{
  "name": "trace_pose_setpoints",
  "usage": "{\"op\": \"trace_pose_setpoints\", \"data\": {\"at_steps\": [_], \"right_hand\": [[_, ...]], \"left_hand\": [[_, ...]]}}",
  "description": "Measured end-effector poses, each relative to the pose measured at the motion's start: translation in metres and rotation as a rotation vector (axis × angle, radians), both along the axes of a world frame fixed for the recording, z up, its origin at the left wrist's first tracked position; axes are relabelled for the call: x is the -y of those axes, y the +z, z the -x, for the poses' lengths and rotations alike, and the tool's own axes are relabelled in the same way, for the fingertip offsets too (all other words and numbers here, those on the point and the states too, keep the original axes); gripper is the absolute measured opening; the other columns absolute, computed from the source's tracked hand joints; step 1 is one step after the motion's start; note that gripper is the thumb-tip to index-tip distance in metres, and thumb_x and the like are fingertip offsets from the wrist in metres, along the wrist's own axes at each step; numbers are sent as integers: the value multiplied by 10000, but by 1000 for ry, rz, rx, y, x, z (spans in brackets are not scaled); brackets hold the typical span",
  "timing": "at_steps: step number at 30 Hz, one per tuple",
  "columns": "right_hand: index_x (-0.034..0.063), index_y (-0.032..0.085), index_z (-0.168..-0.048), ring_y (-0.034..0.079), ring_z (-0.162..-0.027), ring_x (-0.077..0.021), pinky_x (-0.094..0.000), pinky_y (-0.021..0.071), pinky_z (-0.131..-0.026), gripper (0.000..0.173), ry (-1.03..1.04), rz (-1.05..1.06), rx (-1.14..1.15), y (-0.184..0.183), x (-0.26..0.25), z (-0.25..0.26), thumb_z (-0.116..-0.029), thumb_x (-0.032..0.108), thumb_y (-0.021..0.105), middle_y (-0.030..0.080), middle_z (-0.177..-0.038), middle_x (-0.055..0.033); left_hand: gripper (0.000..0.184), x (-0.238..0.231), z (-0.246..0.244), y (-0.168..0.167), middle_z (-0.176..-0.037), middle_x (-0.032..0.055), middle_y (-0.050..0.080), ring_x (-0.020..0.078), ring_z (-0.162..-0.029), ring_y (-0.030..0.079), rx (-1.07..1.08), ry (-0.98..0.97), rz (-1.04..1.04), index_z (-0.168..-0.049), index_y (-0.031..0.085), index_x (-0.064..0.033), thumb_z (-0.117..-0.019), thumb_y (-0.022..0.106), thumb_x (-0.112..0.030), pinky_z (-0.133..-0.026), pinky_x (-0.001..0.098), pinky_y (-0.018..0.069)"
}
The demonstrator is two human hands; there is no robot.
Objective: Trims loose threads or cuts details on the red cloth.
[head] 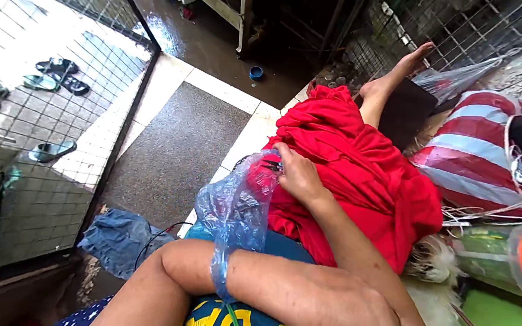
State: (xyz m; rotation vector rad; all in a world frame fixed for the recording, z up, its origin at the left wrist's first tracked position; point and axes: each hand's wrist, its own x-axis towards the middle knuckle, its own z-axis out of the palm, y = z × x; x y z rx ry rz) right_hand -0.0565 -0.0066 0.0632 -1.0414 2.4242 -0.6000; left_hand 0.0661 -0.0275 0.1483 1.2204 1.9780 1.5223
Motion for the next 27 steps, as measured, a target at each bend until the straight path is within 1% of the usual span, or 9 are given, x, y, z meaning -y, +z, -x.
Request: {"op": "trace_pose_setpoints", "data": {"at_steps": [3, 8, 13, 15, 19, 21, 23, 25, 27], "right_hand": [[-26, 664, -1147, 702, -911, -434, -632, 531, -774, 210, -23, 63, 36, -1, -10, 12, -946, 5, 614, 709, -950, -246], [-38, 670, -1025, 629, -737, -240, -439, 509, -703, 121, -9, 355, 91, 5, -33, 21, -996, 64, 612, 656, -826, -148], [-46, 666, -1024, 614, -667, -272, -453, 493, -619, 79, -4, 351, 51, 7, -29, 14, -969, 2, 636, 640, -788, -175], [-44, 659, -1023, 572, -622, -238, -417, 466, -586, 79, -5, 366, 54, 5, -31, 14, -969, 10, 639, 617, -761, -153], [-26, 671, -1143, 628, -698, -229, -407, 526, -645, 233, -2, 434, 61, 6, -38, 17, -966, 123, 701, 682, -883, -164], [-42, 680, -1170, 697, -894, -225, -376, 573, -815, 248, -73, 486, -47, 5, -39, 28, -1009, 138, 624, 713, -1034, -181], [-80, 689, -1119, 699, -915, -269, -392, 564, -833, 221, -211, 507, -204, 4, -41, 39, -1007, 89, 600, 710, -1053, -225], [-104, 680, -1101, 683, -923, -364, -481, 560, -816, 212, -294, 421, -303, 0, -43, 48, -941, 35, 667, 672, -1067, -274], [-86, 683, -1137, 684, -958, -421, -563, 558, -805, 304, -285, 284, -307, -3, -42, 51, -885, 69, 754, 650, -1152, -287]], "left_hand": [[151, 36, -1, -20, -833, 135, 717, 281, -800, 721, -170, 328, 233, -882, 751, -15, -963, 661, -106, -705, 441, 587], [157, 126, 19, -78, -980, 245, 708, 423, -932, 698, 92, 961, 750, -1013, 726, 60, -990, 575, 25, -856, 620, 541], [409, 156, 18, -71, -1292, 293, 640, 509, -1187, 608, 449, 1022, 890, -1464, 545, -43, -1058, 496, -27, -1002, 687, 431], [355, 157, 17, -65, -1250, 320, 643, 519, -1165, 610, 450, 1069, 853, -1407, 569, 21, -1069, 498, -62, -990, 691, 429], [245, 164, 14, -74, -1064, 273, 700, 452, -1026, 664, 268, 1159, 746, -993, 722, 73, -1016, 643, -158, -903, 666, 478], [187, 170, 12, -81, -1321, 284, 627, 477, -1262, 571, 200, 1093, 731, -1036, 745, 31, -930, 750, -123, -1047, 664, 423], [335, 172, 8, -83, -1382, 291, 582, 480, -1287, 551, 219, 1056, 729, -1252, 686, 17, -935, 736, -80, -1065, 649, 419], [171, 170, 8, -86, -1130, 252, 702, 430, -1077, 670, 151, 1080, 718, -1091, 728, 40, -971, 690, -75, -959, 639, 486], [129, 170, 9, -85, -1157, 235, 697, 444, -1132, 639, 128, 1077, 691, -942, 740, 35, -945, 724, -94, -977, 736, 401]]}}
